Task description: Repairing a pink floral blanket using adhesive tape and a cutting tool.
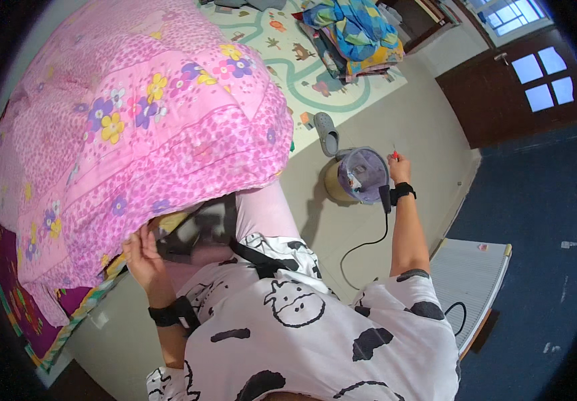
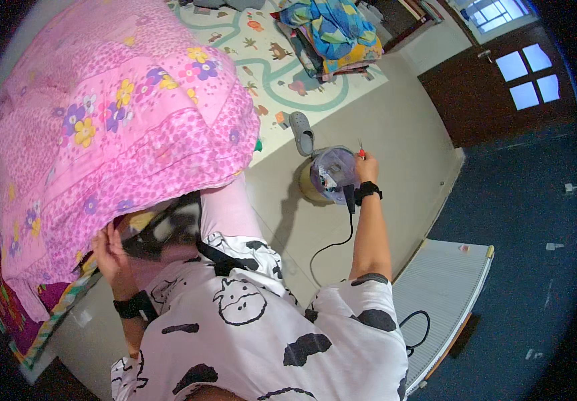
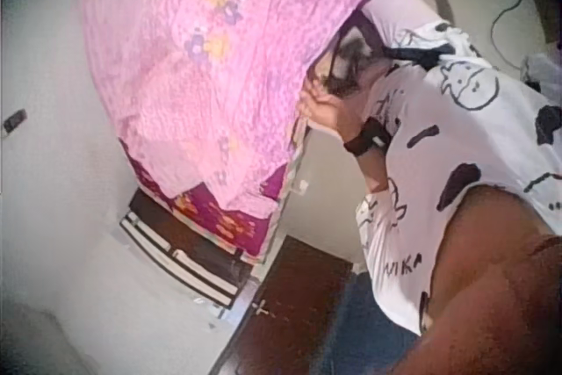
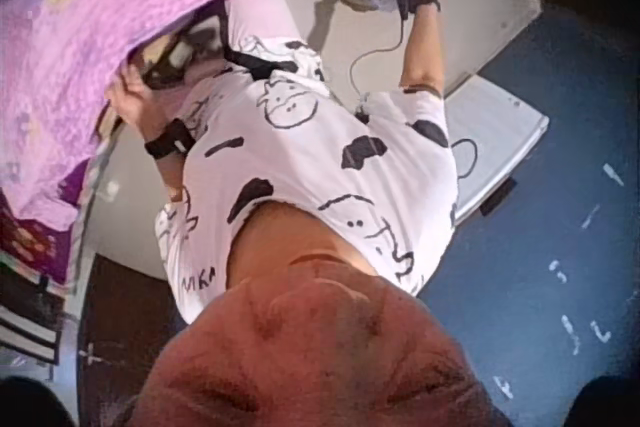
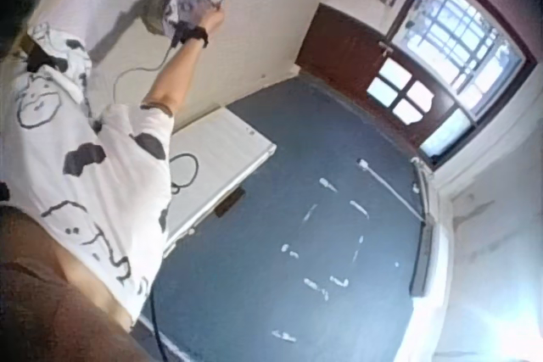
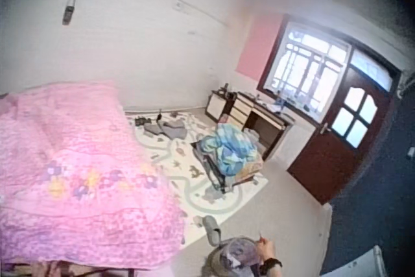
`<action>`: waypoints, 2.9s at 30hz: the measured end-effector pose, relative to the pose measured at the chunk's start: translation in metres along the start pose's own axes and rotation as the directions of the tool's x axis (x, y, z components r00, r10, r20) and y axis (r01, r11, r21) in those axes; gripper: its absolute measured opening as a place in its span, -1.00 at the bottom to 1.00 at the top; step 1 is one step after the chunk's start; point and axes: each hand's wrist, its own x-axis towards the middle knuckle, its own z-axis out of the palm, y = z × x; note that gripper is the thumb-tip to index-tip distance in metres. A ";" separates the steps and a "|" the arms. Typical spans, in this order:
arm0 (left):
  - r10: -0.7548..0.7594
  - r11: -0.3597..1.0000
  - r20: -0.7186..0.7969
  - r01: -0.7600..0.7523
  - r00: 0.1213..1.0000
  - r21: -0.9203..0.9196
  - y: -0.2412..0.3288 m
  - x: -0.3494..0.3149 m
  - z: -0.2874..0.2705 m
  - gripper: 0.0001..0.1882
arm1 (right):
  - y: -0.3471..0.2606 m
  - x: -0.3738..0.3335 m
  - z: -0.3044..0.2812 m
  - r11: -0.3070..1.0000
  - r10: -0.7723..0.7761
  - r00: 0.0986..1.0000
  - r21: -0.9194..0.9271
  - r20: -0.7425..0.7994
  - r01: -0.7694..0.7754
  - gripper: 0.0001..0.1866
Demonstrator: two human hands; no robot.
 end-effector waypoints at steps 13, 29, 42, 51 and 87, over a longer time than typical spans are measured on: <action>0.013 1.000 -0.188 -0.017 0.982 -0.018 0.012 0.015 -0.017 -0.69 | 0.079 0.030 -0.019 0.970 0.223 0.971 -0.078 -0.086 -0.230 -0.69; 0.106 0.991 -0.166 -0.117 0.980 -0.059 0.028 0.018 0.004 -0.92 | -0.196 -0.169 0.050 0.565 -0.764 0.641 0.406 -0.071 0.718 -0.62; 0.107 0.962 -0.073 -0.122 0.992 -0.242 0.061 0.082 -0.019 -0.92 | -0.289 -0.214 0.095 0.345 -0.878 0.456 0.467 -0.147 0.815 -0.54; -0.289 0.899 0.156 0.324 0.944 -0.295 -0.056 0.061 0.023 -0.82 | -0.325 -0.209 0.095 0.418 -0.846 0.522 0.471 -0.111 0.777 -0.49; -0.280 0.960 0.158 0.272 0.947 0.070 -0.029 -0.048 0.080 -0.93 | -0.363 -0.273 0.060 0.622 -0.782 0.317 0.703 0.537 0.344 -0.77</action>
